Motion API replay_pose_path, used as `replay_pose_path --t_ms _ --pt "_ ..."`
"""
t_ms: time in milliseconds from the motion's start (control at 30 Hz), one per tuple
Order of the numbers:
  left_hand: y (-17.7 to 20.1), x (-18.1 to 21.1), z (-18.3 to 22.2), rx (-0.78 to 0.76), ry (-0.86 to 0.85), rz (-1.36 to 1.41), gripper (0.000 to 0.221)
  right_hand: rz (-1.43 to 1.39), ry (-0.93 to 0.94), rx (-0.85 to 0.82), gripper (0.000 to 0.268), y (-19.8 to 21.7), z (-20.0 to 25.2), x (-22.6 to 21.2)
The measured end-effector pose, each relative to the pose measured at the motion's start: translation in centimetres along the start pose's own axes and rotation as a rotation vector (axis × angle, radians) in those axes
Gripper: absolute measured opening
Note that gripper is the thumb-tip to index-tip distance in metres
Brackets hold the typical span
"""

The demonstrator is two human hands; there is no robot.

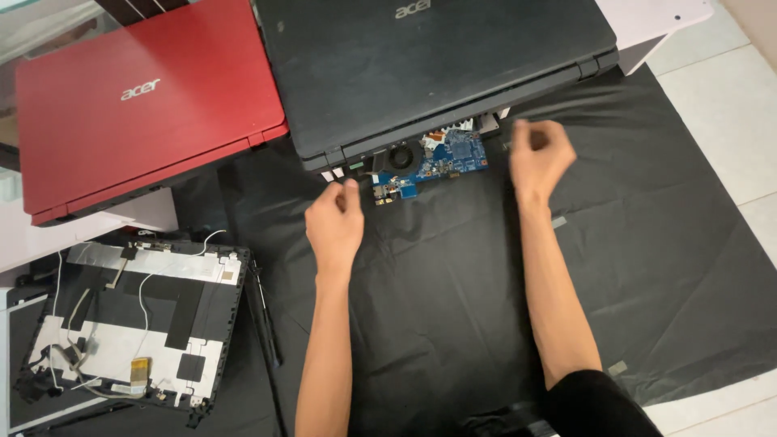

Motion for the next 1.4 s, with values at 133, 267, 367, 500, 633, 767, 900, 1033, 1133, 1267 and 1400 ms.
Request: replay_pose_path --t_ms 133,267,367,500,633,767,900,1033,1133,1267,1400 --pt "2.2 -0.6 0.0 -0.096 0.224 0.739 0.050 -0.259 -0.161 0.019 0.044 2.2 -2.6 0.7" --pt "6.0 3.2 -0.6 -0.159 0.130 1.210 0.071 -0.891 -0.316 -0.146 0.043 4.1 -3.7 -5.3" --pt "6.7 4.4 -1.1 -0.204 0.084 1.331 0.064 -1.026 -0.298 -0.296 0.054 4.4 -3.6 -7.9" --pt "7.7 6.1 -1.5 -0.161 0.026 1.239 0.046 -0.977 -0.192 -0.419 0.050 4.4 -3.1 -9.9" --pt "7.2 5.9 -1.6 -0.149 0.031 1.287 0.042 -0.954 -0.212 -0.412 0.049 4.3 -3.2 -10.1" --pt "6.9 5.8 -1.9 -0.117 0.011 1.282 0.042 -0.916 -0.205 -0.405 0.055 4.2 -3.3 -10.0" --pt "7.0 6.0 -2.3 -0.095 0.018 1.262 0.042 -0.879 -0.183 -0.408 0.058 4.1 -3.3 -9.7" --pt "7.0 5.9 -2.5 -0.092 0.022 1.265 0.042 -0.904 -0.190 -0.424 0.055 4.3 -3.2 -9.9" --pt "6.8 5.7 -2.6 -0.087 0.038 1.248 0.041 -0.895 -0.187 -0.428 0.056 4.3 -3.1 -10.0" --pt "7.0 5.7 -2.6 -0.095 0.024 1.236 0.042 -0.868 -0.182 -0.434 0.062 4.3 -3.0 -10.1" --pt "7.2 5.7 -2.6 -0.122 0.021 1.278 0.041 -0.865 -0.172 -0.457 0.058 4.2 -3.1 -9.5"
Point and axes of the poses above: each hand's wrist, its own z-axis away from the middle knuckle, its own y-axis out of the back of the hand, x = y × z, the point moved 3 cm from there along -z, towards the middle knuckle, and after that the axes turned 6 degrees about -y, right-handed, at the moved point
